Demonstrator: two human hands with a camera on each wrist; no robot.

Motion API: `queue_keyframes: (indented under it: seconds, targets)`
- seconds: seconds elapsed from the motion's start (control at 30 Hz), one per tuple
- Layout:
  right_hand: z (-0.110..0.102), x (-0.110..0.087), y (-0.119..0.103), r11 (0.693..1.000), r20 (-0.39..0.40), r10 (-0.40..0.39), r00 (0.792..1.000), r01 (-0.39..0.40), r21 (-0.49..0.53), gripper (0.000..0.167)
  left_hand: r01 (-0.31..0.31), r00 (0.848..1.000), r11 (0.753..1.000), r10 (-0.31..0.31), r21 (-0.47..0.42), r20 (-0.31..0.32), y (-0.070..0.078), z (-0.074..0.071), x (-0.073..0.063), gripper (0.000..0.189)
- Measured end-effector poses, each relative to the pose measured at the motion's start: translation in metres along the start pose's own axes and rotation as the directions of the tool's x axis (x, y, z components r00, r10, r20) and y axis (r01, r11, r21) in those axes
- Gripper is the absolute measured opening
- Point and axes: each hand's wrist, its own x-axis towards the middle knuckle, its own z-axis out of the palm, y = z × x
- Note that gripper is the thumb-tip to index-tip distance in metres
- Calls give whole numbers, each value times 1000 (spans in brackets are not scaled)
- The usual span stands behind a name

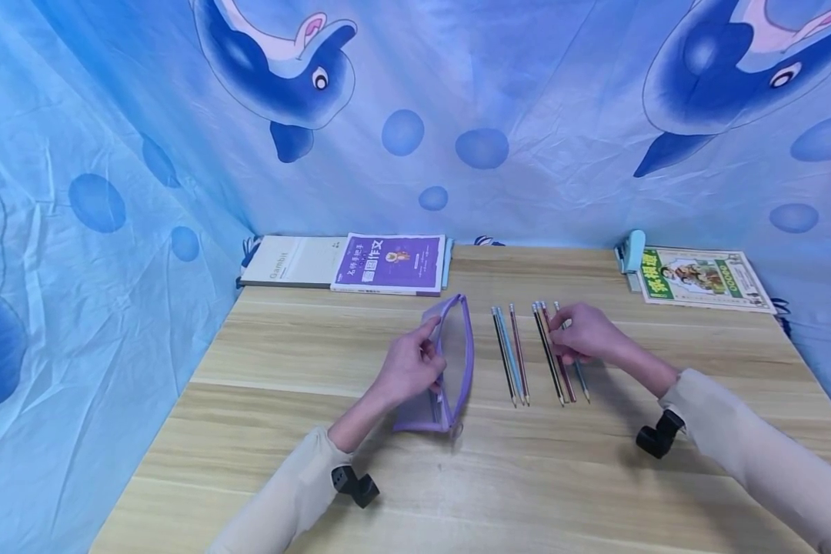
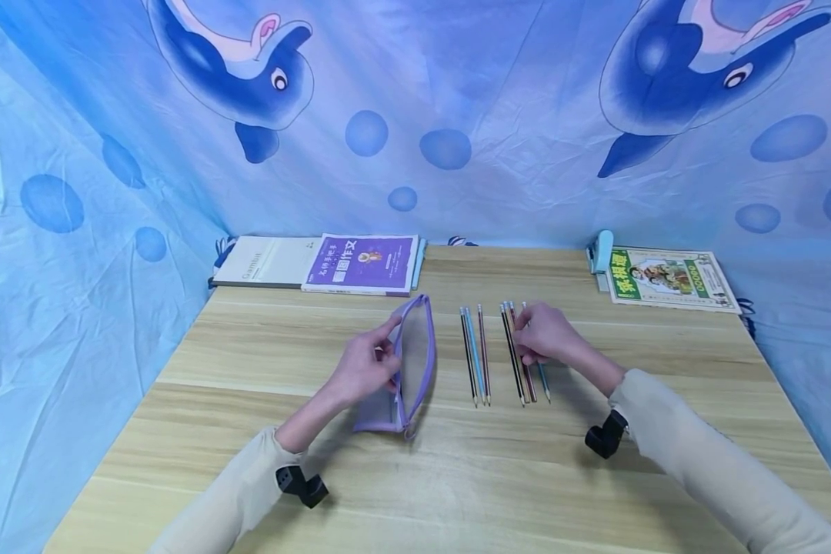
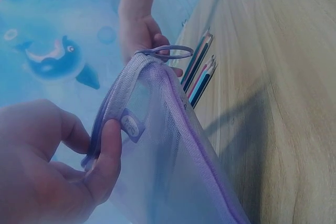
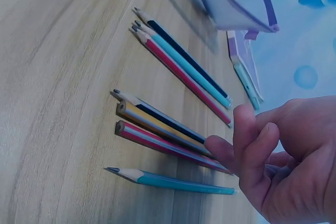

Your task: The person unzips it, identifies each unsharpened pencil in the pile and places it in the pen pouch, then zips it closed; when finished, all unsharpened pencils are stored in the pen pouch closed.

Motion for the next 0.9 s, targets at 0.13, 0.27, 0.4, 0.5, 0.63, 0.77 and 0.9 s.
queue_keyframes:
  seconds: [0.13,0.27,0.4,0.5,0.63,0.77,0.9]
  targets:
    - [1,3,2,1000,6,12,1000,-12,2,30,-12,1000,1000,12,-1,-2,-1,0,0,73]
    - [2,6,4,1000,12,19,1000,-19,2,33,-12,1000,1000,12,-5,-1,-1,0,0,73]
    - [5,9,6,1000,10,13,1000,-13,-24,36,-4,1000,1000,4,1,0,-1,-1,0,72]
    - [6,10,5,998,-1,12,1000,-12,-57,37,-3,1000,1000,3,2,2,0,0,0,72]
    - [8,10,4,997,-16,4,1000,-5,-78,34,0,1000,1000,0,1,4,1,0,0,72]
    - [12,11,2,997,-24,-11,1000,9,-80,34,6,1000,1000,-6,8,5,1,0,0,72]
    - [17,13,1,994,-39,-10,999,6,-111,31,2,1000,1000,-2,13,6,1,0,0,72]
